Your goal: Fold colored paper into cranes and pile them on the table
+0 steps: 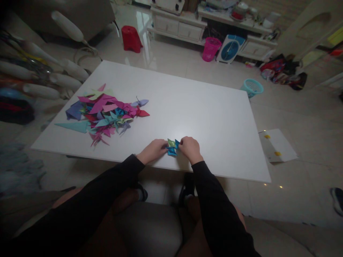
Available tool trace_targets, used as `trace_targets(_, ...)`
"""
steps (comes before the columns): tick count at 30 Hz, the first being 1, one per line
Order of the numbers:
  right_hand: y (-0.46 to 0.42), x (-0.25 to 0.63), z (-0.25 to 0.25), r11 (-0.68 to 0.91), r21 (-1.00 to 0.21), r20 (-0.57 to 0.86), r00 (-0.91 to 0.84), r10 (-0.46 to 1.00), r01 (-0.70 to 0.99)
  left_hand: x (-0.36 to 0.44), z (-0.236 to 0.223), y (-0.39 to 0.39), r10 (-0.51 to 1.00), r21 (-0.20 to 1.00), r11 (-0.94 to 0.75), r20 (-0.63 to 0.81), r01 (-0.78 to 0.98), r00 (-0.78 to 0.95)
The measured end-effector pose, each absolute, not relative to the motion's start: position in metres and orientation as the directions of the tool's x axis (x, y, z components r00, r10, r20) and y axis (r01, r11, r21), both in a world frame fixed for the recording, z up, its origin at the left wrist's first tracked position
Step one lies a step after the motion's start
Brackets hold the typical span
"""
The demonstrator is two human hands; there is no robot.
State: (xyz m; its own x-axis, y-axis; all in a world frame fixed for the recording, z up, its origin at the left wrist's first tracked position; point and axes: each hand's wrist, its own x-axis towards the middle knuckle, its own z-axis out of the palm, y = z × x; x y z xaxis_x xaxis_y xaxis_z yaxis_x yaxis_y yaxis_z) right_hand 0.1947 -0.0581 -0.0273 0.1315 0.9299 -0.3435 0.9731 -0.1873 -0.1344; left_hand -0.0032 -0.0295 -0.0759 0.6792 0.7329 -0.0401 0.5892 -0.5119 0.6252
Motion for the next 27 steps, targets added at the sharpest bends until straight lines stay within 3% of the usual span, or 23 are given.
trace_targets(27, -0.056, 0.193, -0.028, -0.167, -0.174, -0.295, 0.110, 0.949, 0.970, -0.023, -0.046, -0.011, 0.821, 0.613, -0.390, -0.107, 0.687, 0.561)
